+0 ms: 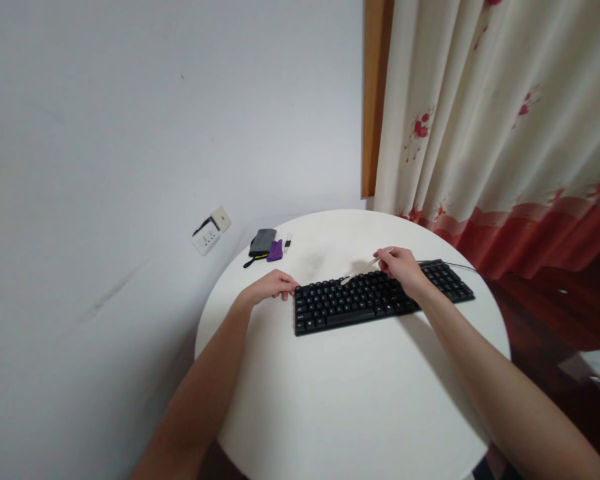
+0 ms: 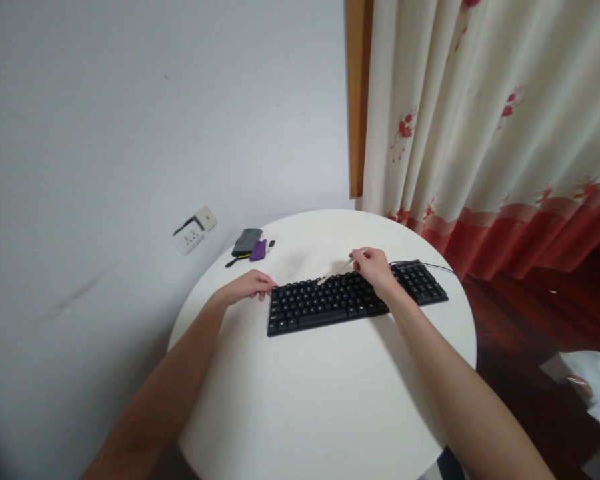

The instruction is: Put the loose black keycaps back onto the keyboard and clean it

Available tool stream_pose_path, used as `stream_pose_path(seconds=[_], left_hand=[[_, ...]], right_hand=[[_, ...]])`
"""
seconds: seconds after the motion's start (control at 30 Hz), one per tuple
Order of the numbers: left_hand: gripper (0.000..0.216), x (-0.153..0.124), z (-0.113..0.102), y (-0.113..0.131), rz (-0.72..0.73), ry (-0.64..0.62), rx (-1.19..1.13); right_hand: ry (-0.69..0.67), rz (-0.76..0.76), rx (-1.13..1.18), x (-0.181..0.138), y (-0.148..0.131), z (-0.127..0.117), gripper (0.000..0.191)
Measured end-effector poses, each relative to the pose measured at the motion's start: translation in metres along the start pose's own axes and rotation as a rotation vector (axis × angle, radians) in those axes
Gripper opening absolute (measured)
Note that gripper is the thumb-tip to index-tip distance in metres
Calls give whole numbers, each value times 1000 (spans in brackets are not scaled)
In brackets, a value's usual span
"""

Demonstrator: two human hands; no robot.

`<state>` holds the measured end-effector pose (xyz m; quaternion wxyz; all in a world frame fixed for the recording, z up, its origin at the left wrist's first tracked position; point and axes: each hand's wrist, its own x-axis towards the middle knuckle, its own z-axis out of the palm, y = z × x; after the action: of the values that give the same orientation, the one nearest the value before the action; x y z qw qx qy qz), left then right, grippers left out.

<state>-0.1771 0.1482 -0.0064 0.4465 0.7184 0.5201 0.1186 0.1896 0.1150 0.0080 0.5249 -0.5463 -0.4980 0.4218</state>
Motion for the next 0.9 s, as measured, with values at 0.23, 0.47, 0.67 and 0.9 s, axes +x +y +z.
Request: stream_pose_path(seconds=[0.23, 0.47, 0.67, 0.9], left_hand=[[32, -1, 0, 2, 6, 1, -3], [32, 1, 1, 0, 2, 7, 0], [30, 1, 0, -2, 5, 0, -10], [31, 0, 0, 0, 3, -6, -7]], right_hand=[[79, 17, -143, 8, 7, -9, 24], [160, 70, -209, 15, 9, -29, 23], [166, -7, -159, 15, 8, -24, 20], [135, 40, -17, 9, 1, -19, 15]])
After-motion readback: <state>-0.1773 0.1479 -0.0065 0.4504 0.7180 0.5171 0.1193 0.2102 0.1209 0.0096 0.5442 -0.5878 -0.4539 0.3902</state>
